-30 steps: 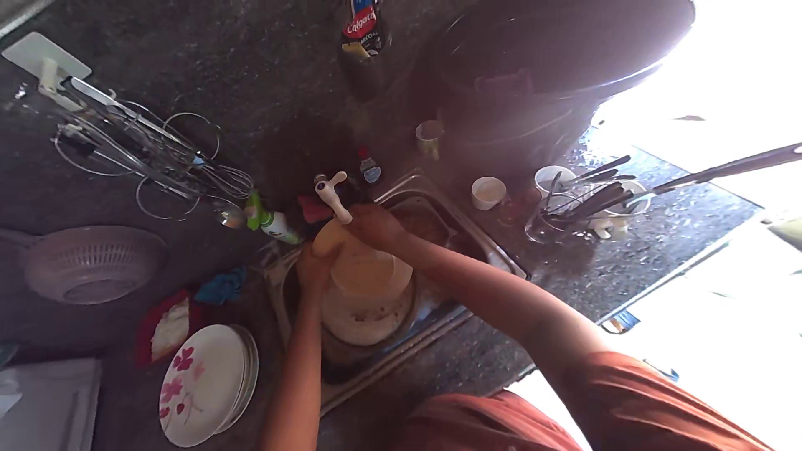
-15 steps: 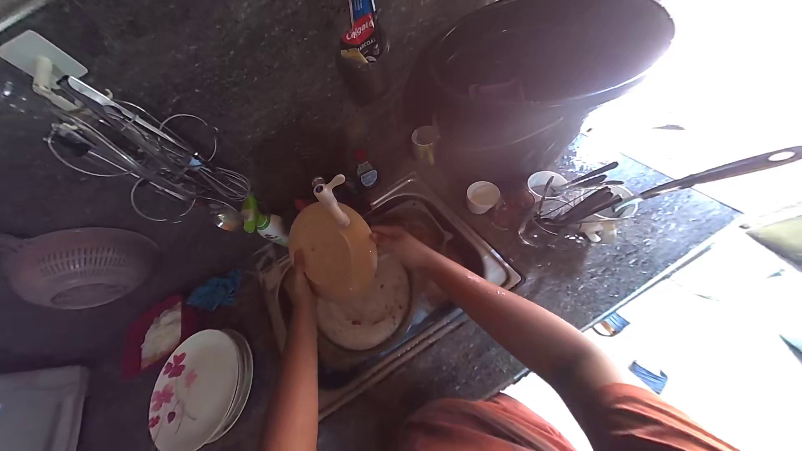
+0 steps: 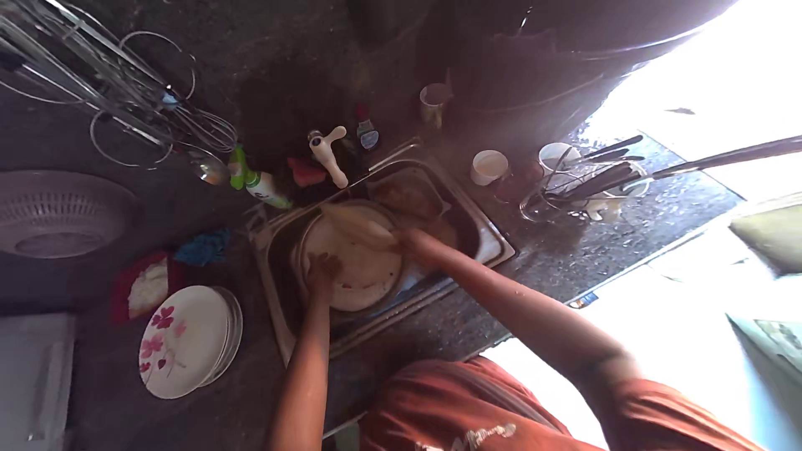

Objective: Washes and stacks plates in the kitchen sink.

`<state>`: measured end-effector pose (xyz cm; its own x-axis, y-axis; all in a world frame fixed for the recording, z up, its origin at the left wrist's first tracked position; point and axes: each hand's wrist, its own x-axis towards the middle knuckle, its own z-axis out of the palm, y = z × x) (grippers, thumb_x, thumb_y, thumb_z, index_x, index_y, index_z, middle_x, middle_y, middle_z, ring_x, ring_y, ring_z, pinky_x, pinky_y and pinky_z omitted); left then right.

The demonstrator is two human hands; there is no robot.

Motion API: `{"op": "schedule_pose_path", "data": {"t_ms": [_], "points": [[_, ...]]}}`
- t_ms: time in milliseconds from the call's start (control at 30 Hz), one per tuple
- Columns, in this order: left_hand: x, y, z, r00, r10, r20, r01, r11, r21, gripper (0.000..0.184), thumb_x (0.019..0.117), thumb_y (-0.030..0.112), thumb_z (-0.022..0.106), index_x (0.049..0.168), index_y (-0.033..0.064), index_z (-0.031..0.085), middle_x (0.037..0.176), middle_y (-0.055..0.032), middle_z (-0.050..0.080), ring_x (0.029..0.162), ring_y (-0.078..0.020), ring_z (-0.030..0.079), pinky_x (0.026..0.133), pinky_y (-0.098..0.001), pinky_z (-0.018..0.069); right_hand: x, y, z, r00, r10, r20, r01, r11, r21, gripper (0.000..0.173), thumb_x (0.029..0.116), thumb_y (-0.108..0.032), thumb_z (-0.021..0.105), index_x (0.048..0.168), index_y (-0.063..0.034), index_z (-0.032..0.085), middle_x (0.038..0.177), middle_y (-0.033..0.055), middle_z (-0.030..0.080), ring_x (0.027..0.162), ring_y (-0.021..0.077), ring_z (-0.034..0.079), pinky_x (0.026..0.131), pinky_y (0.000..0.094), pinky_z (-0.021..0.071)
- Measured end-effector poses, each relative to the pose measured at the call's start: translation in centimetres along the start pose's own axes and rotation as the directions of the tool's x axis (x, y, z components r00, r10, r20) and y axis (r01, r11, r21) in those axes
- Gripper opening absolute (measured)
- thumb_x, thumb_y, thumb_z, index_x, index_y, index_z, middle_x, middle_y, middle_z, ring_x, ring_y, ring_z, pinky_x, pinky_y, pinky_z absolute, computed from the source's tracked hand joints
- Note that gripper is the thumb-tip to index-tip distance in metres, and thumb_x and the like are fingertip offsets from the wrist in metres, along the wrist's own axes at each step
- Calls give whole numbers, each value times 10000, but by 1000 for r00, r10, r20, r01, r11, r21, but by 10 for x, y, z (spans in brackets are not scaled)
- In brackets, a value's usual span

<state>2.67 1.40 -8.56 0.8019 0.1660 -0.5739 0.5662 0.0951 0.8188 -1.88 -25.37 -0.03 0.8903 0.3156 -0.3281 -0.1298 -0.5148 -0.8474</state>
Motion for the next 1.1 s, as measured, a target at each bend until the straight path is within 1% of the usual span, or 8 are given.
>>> {"op": "schedule_pose_path", "data": {"t_ms": [100, 200, 400, 500, 667, 867, 967, 1100], "points": [[-1, 0, -22, 999, 46, -19, -48, 994, -95, 787, 1081, 592, 81, 1543, 7, 332, 1461, -260, 504, 1189, -328, 619, 958, -462, 534, 9, 23, 31, 976, -40, 213, 113, 932, -344, 350, 1079, -127, 455, 1381, -30, 605, 1357, 254, 616, 1289, 449, 565, 1082, 643, 408], [7, 6, -32, 973, 231, 29, -230, 934, 273, 555, 1132, 292, 324, 1586, -21, 261, 1601, -259, 344, 1437, -318, 419, 1158, -435, 381, 29, 41, 46, 891, -35, 452, 246, 875, -416, 401, 1032, -133, 568, 1419, -31, 583, 1534, 224, 479, 1447, 416, 412, 1201, 585, 293], [20, -25, 4, 946, 216, 242, -263, 75, 962, 740, 1023, 392, 564, 1631, 99, 260, 1694, -261, 94, 1561, -469, 105, 1201, -689, 190, 92, 77, 76, 998, 65, 23, -46, 878, -477, 875, 970, -586, 581, 1617, -76, 285, 1677, 271, 158, 1566, 438, 97, 1261, 614, 63], [24, -28, 14, 950, 262, 168, -207, 126, 970, 737, 1036, 412, 509, 1647, 124, 214, 1706, -237, 52, 1565, -449, 118, 1196, -679, 228, 112, 71, 86, 983, 183, -31, -173, 840, -514, 798, 974, -525, 602, 1603, -110, 339, 1694, 241, 123, 1564, 462, 56, 1210, 693, 143], [41, -7, 4, 998, -14, 60, -56, 208, 977, 787, 1042, 559, 456, 1660, 212, 114, 1595, -203, 408, 1235, -411, 630, 983, -589, 530, 119, 55, 91, 947, 318, 35, -278, 873, -400, 716, 994, -322, 617, 1603, -90, 321, 1609, 250, 338, 1457, 446, 368, 1146, 639, 340], [54, -16, -3, 968, 251, -8, -68, 291, 954, 831, 1010, 343, 613, 1642, 63, 152, 1656, -262, 234, 1522, -426, 277, 1218, -561, 291, 110, 51, 96, 901, 420, 110, -342, 843, -414, 627, 1020, -446, 562, 1367, 77, 570, 1444, 290, 530, 1410, 436, 442, 1175, 579, 332], [48, -30, 6, 969, 247, -9, -48, 221, 974, 716, 1067, 303, 469, 1635, 19, 138, 1658, -280, 219, 1542, -431, 220, 1238, -595, 179, 89, 42, 109, 823, 547, 151, -419, 765, -489, 438, 1079, -131, 457, 1407, 160, 473, 1492, 362, 440, 1413, 498, 412, 1156, 604, 322], [40, -43, 6, 959, 285, 4, -108, 351, 930, 883, 1005, 504, 549, 1623, -3, 174, 1617, -313, 285, 1511, -450, 287, 1233, -585, 220, 90, 43, 105, 842, 465, -274, -513, 846, -142, 753, 1068, -330, 491, 1610, 52, 135, 1678, 279, 130, 1563, 401, 167, 1250, 533, 229]]}}
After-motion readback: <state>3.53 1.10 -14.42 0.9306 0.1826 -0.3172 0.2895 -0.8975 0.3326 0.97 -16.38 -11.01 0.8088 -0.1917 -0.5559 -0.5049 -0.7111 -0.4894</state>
